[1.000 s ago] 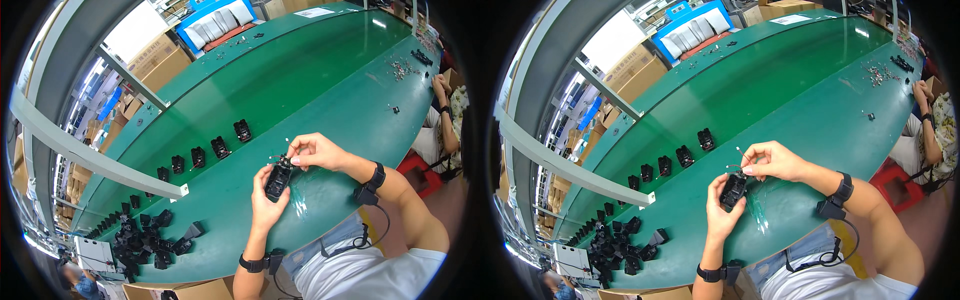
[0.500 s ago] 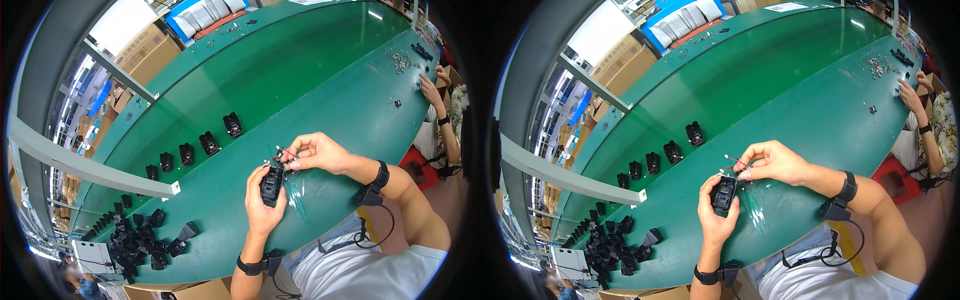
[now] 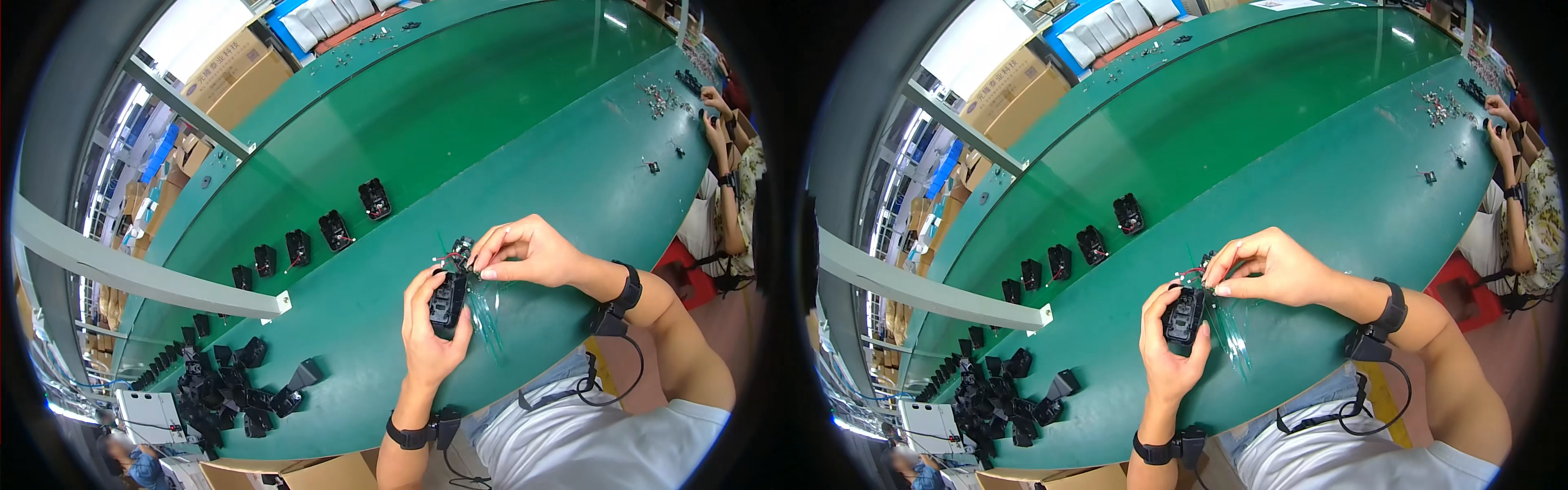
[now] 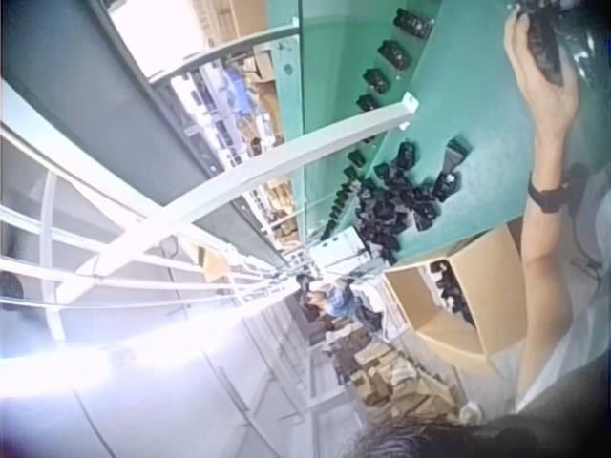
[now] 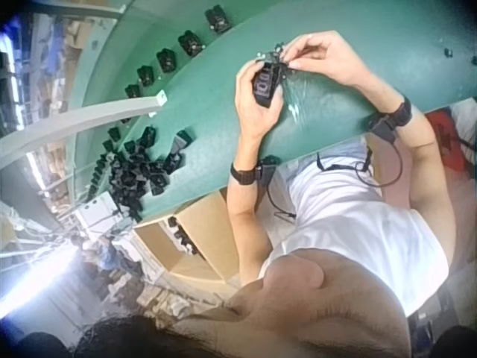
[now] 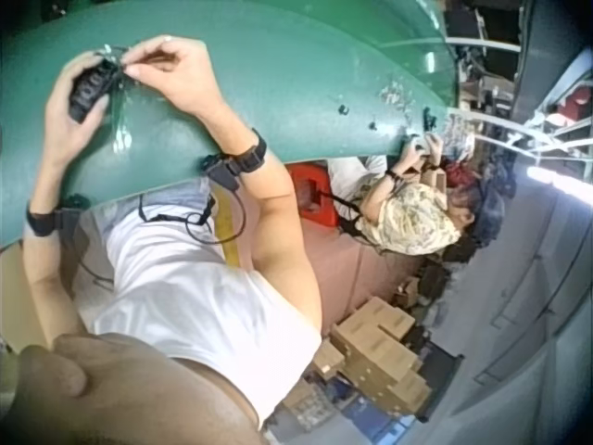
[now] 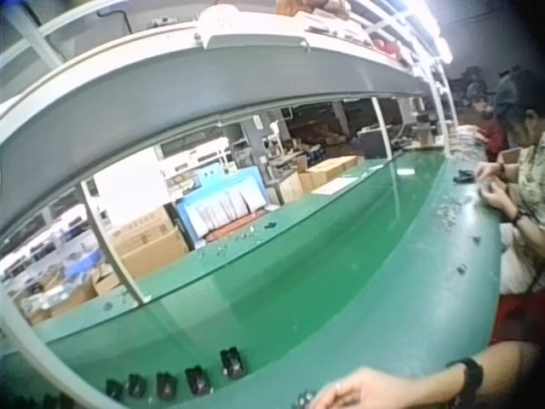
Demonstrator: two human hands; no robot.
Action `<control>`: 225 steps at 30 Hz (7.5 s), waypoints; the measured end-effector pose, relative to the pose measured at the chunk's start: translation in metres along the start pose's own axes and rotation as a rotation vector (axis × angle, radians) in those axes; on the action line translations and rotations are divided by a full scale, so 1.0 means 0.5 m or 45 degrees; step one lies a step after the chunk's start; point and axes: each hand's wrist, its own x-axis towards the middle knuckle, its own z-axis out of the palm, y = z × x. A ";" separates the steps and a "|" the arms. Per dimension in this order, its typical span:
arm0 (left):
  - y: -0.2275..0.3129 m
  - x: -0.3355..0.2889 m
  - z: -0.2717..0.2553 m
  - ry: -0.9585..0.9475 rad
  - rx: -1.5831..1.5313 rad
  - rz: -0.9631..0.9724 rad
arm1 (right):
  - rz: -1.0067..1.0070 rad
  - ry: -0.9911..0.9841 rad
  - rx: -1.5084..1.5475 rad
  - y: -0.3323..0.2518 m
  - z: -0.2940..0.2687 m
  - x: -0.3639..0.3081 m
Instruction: The person assembles small black electronic devices by hand at a green workbench. They pick up a black plastic housing, insert a circuit board with wires, and secure the components together. The person places the finished units in a row on the table and repeats the process with multiple units.
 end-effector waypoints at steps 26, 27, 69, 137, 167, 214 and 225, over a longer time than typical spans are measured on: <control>-0.004 -0.027 0.029 -0.176 -0.201 -0.118 | -0.646 -0.005 -0.778 -0.028 0.041 -0.017; 0.001 -0.024 0.027 -0.169 -0.124 -0.110 | -0.664 -0.005 -0.776 -0.030 0.042 -0.018; 0.002 -0.024 0.015 0.034 0.136 -0.099 | 0.099 -0.163 -0.184 0.009 0.053 -0.022; 0.010 -0.002 0.010 0.022 0.264 0.143 | 0.762 -0.406 0.885 0.051 0.027 -0.027; -0.064 -0.197 -0.306 0.243 1.275 -0.563 | -0.312 -0.356 -1.854 0.084 -0.031 0.400; -0.011 0.015 0.040 -0.287 -0.641 -0.429 | -0.106 0.074 -0.141 -0.020 -0.004 0.008; 0.000 0.030 0.013 -0.232 -1.433 -0.552 | -0.262 -0.044 -0.230 -0.034 -0.007 -0.007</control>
